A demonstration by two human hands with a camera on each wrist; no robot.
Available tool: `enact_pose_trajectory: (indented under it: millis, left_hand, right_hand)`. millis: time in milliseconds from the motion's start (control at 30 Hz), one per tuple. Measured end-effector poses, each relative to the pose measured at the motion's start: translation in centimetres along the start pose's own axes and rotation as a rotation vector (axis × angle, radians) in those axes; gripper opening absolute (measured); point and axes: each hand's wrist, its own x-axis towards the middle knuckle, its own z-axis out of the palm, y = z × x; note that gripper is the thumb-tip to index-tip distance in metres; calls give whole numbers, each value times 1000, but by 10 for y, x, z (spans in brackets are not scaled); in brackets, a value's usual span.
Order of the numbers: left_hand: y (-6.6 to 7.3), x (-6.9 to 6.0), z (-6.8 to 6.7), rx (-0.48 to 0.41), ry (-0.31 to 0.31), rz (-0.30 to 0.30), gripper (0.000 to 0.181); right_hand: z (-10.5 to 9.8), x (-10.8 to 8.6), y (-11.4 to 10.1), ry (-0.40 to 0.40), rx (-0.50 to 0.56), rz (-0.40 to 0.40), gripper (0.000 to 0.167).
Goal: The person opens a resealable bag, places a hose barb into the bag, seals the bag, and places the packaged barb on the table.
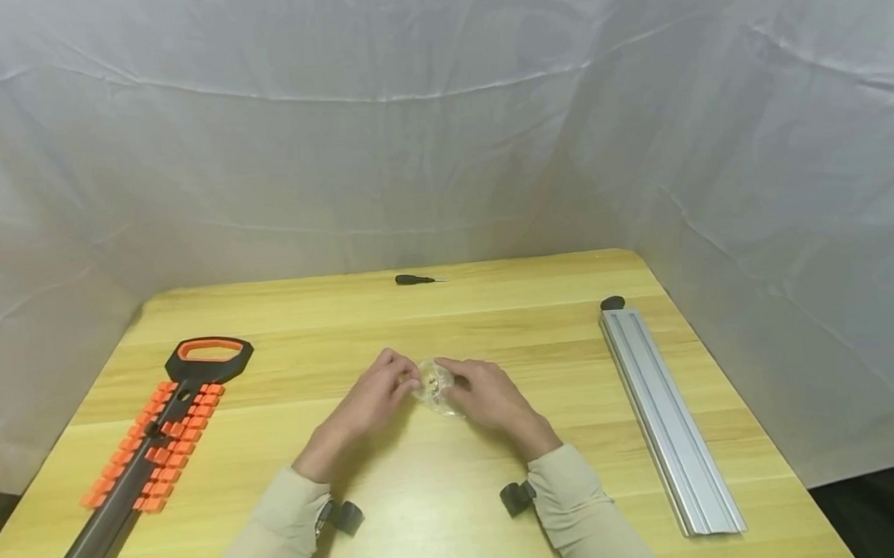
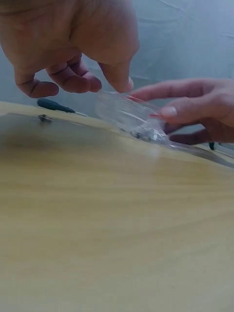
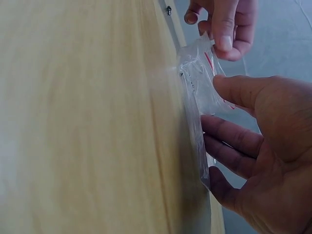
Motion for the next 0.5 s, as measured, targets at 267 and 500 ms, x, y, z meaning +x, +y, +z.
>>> enact_pose_trajectory:
  millis: [267,500]
  left_hand:
    - [-15,-10,-14,-44,44,-56,18]
    - [-28,-20,-24,-29,62,-101,17]
  right_hand:
    - [0,-1,-1,12,1,2,48]
    - [0,-1,-2,6,-5,-2,48]
